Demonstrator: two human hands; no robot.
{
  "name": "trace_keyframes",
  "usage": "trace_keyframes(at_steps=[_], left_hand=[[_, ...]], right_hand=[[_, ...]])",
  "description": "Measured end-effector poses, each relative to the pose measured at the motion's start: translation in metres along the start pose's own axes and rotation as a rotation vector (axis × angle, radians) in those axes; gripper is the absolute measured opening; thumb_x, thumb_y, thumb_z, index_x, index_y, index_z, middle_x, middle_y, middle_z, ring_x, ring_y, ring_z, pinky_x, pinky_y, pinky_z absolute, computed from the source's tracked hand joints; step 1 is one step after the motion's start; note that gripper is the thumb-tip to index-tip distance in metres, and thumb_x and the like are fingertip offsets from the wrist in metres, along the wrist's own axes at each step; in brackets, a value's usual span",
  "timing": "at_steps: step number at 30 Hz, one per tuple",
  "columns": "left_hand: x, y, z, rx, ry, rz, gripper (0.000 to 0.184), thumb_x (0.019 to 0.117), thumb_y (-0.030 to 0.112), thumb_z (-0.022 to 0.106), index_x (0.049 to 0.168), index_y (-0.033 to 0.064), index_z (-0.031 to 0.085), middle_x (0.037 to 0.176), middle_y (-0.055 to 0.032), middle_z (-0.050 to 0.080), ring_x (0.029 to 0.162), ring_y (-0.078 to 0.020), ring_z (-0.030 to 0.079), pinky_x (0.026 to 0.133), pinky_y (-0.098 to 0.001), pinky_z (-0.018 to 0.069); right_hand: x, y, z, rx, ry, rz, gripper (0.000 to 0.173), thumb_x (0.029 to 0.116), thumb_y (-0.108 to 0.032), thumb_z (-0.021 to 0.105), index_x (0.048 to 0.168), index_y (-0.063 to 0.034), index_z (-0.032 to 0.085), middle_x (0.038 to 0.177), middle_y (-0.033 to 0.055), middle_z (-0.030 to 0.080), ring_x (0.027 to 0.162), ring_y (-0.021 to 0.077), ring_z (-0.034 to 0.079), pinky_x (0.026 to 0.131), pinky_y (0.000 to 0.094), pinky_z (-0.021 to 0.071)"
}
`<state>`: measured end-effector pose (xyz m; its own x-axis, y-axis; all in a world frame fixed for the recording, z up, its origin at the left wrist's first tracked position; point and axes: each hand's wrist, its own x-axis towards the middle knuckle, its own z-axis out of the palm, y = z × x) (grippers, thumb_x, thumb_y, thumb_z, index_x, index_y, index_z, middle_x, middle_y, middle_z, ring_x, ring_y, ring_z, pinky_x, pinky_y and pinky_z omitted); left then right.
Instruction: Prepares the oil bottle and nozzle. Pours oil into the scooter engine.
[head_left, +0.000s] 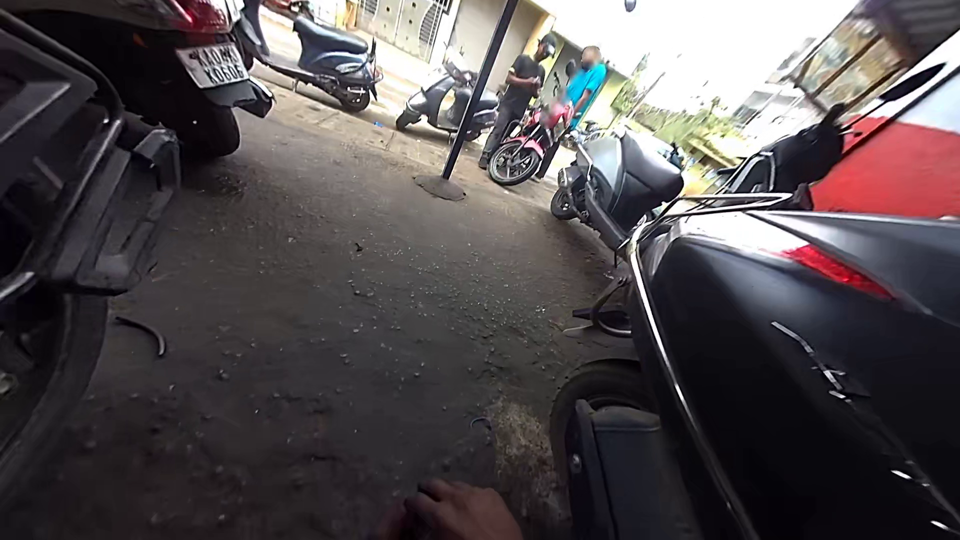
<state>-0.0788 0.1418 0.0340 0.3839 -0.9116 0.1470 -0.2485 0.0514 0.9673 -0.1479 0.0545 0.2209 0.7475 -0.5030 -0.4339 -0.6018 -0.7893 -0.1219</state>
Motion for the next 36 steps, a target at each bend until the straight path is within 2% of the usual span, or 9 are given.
trace_keyframes(at_steps=[5, 9, 15, 18, 22, 25, 29, 32, 36], left_hand=[[0.001, 0.001, 0.001, 0.061, 0.057, 0.026, 0.029, 0.1016, 0.018, 0.050, 0.109, -0.0030, 0.069, 0.098, -0.0158, 0.071, 0.097, -0.0266, 0.070, 0.094, -0.0437, 0.0546], [0.001, -0.001, 0.000, 0.087, 0.061, 0.072, 0.039, 0.1077, 0.025, 0.043, 0.113, -0.0034, 0.069, 0.106, -0.0172, 0.073, 0.107, -0.0289, 0.069, 0.104, -0.0439, 0.0499], [0.004, -0.001, 0.000, 0.093, 0.043, 0.096, 0.034, 0.1065, 0.023, 0.046, 0.109, -0.0014, 0.070, 0.104, -0.0147, 0.073, 0.105, -0.0262, 0.069, 0.102, -0.0406, 0.0505], [0.005, 0.001, -0.002, 0.081, 0.023, 0.074, 0.033, 0.1060, 0.023, 0.048, 0.110, -0.0018, 0.069, 0.103, -0.0150, 0.072, 0.104, -0.0271, 0.069, 0.102, -0.0430, 0.0502], [0.004, 0.002, -0.002, 0.079, 0.054, 0.084, 0.034, 0.1063, 0.022, 0.047, 0.109, -0.0021, 0.070, 0.104, -0.0153, 0.073, 0.106, -0.0262, 0.069, 0.104, -0.0399, 0.0488], [0.006, 0.001, -0.003, 0.079, 0.035, 0.088, 0.034, 0.1070, 0.023, 0.045, 0.109, -0.0015, 0.068, 0.101, -0.0147, 0.072, 0.103, -0.0258, 0.069, 0.102, -0.0399, 0.0498], [0.007, -0.002, -0.003, 0.052, 0.023, 0.088, 0.032, 0.1068, 0.025, 0.047, 0.111, 0.0005, 0.068, 0.101, -0.0120, 0.072, 0.103, -0.0227, 0.068, 0.103, -0.0391, 0.0495], [0.005, -0.002, -0.002, 0.042, 0.039, 0.088, 0.028, 0.1026, 0.017, 0.049, 0.109, -0.0016, 0.069, 0.102, -0.0138, 0.073, 0.105, -0.0241, 0.069, 0.105, -0.0390, 0.0483], [0.006, 0.000, -0.001, 0.062, 0.052, 0.101, 0.037, 0.1073, 0.023, 0.042, 0.109, -0.0024, 0.069, 0.103, -0.0147, 0.073, 0.105, -0.0246, 0.069, 0.105, -0.0389, 0.0481]], right_hand=[[0.005, 0.011, -0.020, 0.151, -0.143, 0.066, 0.067, 0.0900, -0.024, 0.066, 0.154, -0.0285, 0.046, 0.149, 0.0002, 0.056, 0.118, 0.0291, 0.066, 0.090, 0.0593, 0.0549], [0.016, 0.007, -0.025, -0.001, -0.289, 0.328, 0.072, 0.1002, -0.071, 0.034, 0.133, -0.0140, 0.063, 0.115, 0.0156, 0.071, 0.108, 0.0364, 0.069, 0.089, 0.0595, 0.0525], [0.010, 0.005, -0.018, 0.017, -0.237, -0.028, 0.065, 0.0898, -0.005, 0.057, 0.149, -0.0298, 0.052, 0.156, -0.0030, 0.049, 0.127, 0.0287, 0.062, 0.092, 0.0562, 0.0552], [0.011, 0.003, -0.026, 0.101, -0.179, 0.062, 0.078, 0.0866, -0.025, 0.064, 0.159, -0.0315, 0.036, 0.157, 0.0008, 0.047, 0.118, 0.0283, 0.065, 0.088, 0.0560, 0.0557], [0.019, -0.002, -0.027, -0.069, -0.269, 0.272, 0.069, 0.1018, -0.068, 0.034, 0.129, -0.0122, 0.065, 0.113, 0.0144, 0.072, 0.107, 0.0341, 0.069, 0.089, 0.0564, 0.0530], [0.015, 0.000, -0.021, -0.070, -0.242, 0.088, 0.037, 0.1071, -0.039, 0.046, 0.131, -0.0166, 0.064, 0.122, 0.0103, 0.070, 0.110, 0.0339, 0.069, 0.086, 0.0559, 0.0550], [0.015, 0.003, -0.028, 0.092, -0.221, 0.046, 0.079, 0.0861, -0.029, 0.070, 0.158, -0.0332, 0.039, 0.159, -0.0027, 0.043, 0.117, 0.0261, 0.065, 0.089, 0.0547, 0.0556], [0.018, 0.000, -0.026, 0.004, -0.216, 0.220, 0.066, 0.0988, -0.065, 0.048, 0.146, -0.0193, 0.055, 0.133, 0.0080, 0.066, 0.111, 0.0307, 0.068, 0.090, 0.0549, 0.0541], [0.024, -0.004, -0.023, -0.097, -0.333, 0.173, 0.053, 0.1080, -0.052, 0.035, 0.123, -0.0106, 0.064, 0.104, 0.0174, 0.071, 0.103, 0.0373, 0.070, 0.085, 0.0565, 0.0536]])
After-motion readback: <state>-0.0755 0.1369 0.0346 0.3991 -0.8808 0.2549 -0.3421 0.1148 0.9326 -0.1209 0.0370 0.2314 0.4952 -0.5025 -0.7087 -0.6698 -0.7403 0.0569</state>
